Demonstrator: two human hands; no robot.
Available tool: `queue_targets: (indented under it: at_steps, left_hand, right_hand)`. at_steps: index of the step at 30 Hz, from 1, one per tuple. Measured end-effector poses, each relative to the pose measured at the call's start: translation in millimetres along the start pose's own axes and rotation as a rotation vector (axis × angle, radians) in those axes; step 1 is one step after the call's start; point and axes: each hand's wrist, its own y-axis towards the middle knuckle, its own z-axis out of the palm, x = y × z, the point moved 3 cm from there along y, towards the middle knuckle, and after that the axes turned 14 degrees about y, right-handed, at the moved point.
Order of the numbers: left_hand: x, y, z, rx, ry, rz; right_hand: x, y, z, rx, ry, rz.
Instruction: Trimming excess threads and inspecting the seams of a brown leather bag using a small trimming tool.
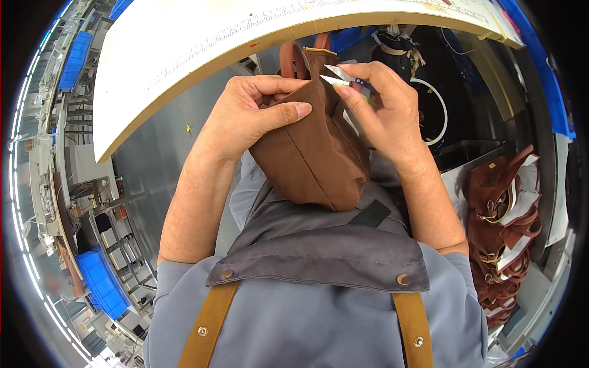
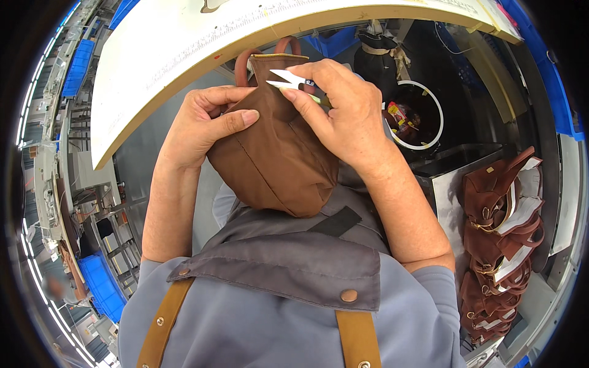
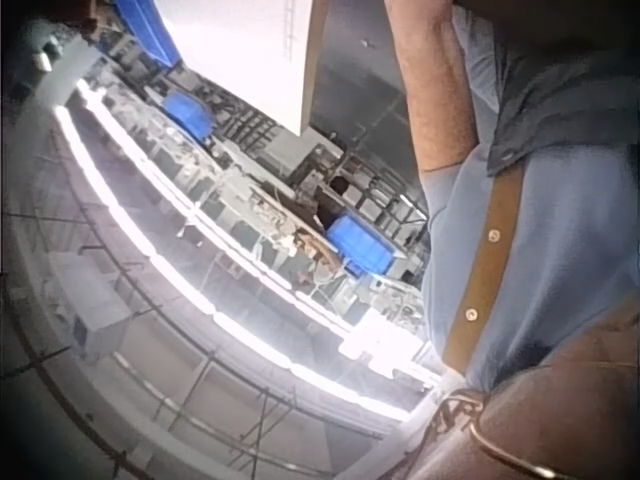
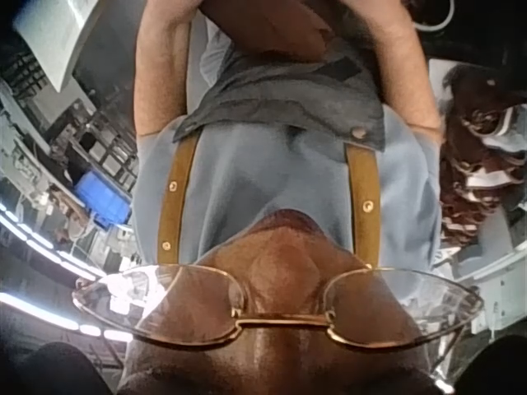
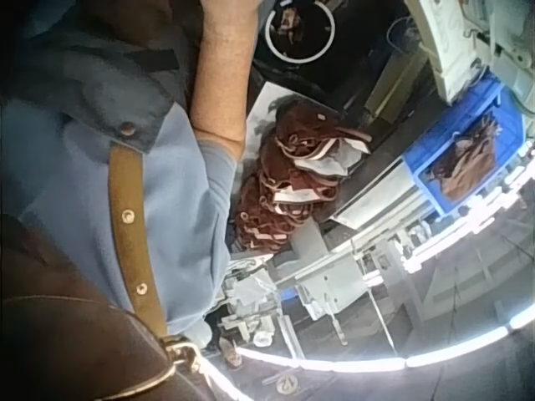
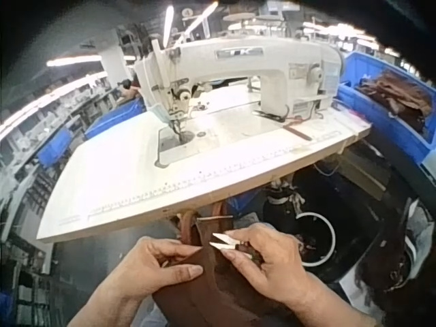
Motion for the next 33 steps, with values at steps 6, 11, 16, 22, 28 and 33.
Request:
queue_targets:
  at_steps: [6, 11, 16, 22, 28, 33]
  left_hand:
    - [3.6, 2.3, -1.0, 0.035, -0.046, -0.037]
    - [3.6, 3.3, -0.3, 0.041, -0.013, -0.024]
    - [1.6, 2.2, 3.1, 0.022, -0.026, -0.005]
    - [0.0, 1.2, 3.6, 0.003, -0.017, 0.018]
    - [-0.5, 1.1, 2.2, -0.004, -0.012, 0.031]
    - [-0.7, 2.4, 1.2, 0.043, -0.030, -0.004]
  right_hand:
    - [5.2, 3.8, -2.2, 0.082, -0.025, -0.057]
    - [7.3, 4.0, -3.3, 0.093, -0.096, -0.105]
    - [10.7, 3.8, -4.6, 0.110, -0.144, -0.092]
    - [12.0, 4.7, -5.5, 0.118, -0.147, -0.100]
    - [14.1, 2.1, -0.7, 0.097, -0.209, -0.124]
    - [6.2, -4.8, 13.2, -0.043, -0.072, -0.144]
